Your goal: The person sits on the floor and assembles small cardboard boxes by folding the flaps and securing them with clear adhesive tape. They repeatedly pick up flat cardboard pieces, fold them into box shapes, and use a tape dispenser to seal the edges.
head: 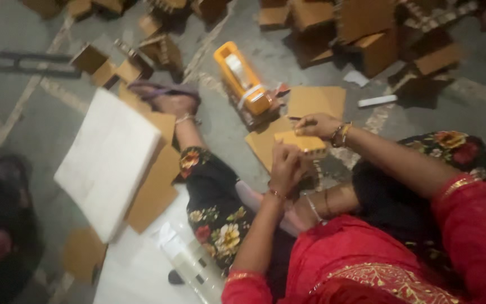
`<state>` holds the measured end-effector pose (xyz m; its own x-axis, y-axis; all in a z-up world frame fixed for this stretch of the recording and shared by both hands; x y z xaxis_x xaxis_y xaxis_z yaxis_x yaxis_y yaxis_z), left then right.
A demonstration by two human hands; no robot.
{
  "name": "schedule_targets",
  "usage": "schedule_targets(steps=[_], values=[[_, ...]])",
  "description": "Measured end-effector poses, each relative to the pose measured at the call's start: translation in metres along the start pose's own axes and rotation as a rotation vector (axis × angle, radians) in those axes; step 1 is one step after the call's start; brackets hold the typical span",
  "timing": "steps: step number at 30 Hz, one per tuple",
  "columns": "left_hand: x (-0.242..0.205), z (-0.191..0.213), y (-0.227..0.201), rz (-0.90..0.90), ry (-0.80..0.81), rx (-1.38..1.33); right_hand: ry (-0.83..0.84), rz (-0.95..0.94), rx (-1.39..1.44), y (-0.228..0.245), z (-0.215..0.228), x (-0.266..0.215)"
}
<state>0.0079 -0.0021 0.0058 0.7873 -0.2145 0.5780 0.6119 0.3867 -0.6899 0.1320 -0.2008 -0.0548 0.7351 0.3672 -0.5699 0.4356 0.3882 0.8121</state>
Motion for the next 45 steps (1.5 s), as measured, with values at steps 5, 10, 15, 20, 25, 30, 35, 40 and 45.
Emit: schedule_targets(steps=[5, 10, 15, 20, 25, 30, 35, 40, 45], values=[[-0.011, -0.007, 0.006, 0.098, -0.106, -0.099, 0.020, 0.291, 0.041, 0.031, 0.021, -0.041], [-0.031, 0.018, 0.080, 0.650, -0.348, -0.887, -0.072, 0.866, -0.581, 0.077, 0.012, -0.079], [-0.051, 0.024, 0.108, 0.755, -0.217, -0.664, 0.482, 0.411, -1.209, 0.070, 0.024, -0.079], [-0.041, 0.013, 0.111, 0.744, -0.180, 0.123, -0.348, 0.481, -0.629, 0.066, 0.072, -0.042], [-0.029, 0.011, 0.093, 0.808, -0.057, 0.359, -0.755, 0.743, -0.113, 0.039, 0.224, -0.028], [-0.024, 0.014, 0.110, 0.777, -0.013, 0.531, -1.205, 0.790, -0.087, -0.041, 0.350, -0.059], [-0.016, 0.015, 0.123, 0.853, 0.116, 0.349, -0.772, 0.885, 0.354, -0.090, 0.373, -0.054], [-0.009, 0.018, 0.118, 0.913, 0.116, 0.348, -0.714, 0.186, -0.507, -0.089, 0.342, -0.020], [-0.019, 0.015, 0.124, 1.052, 0.071, 0.308, -0.557, 0.221, -1.353, -0.070, 0.283, -0.034]])
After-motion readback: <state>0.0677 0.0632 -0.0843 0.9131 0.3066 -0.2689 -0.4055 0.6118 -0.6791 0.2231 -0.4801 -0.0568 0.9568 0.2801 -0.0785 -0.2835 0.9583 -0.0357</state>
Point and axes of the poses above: each hand's wrist, its own x-axis towards the middle knuckle, its own z-axis out of the back of the hand, y = z × x, the point moved 1 cm from there along x, towards the middle knuckle, and after that the axes turned 5 degrees about -x, right-handed, at the moved point
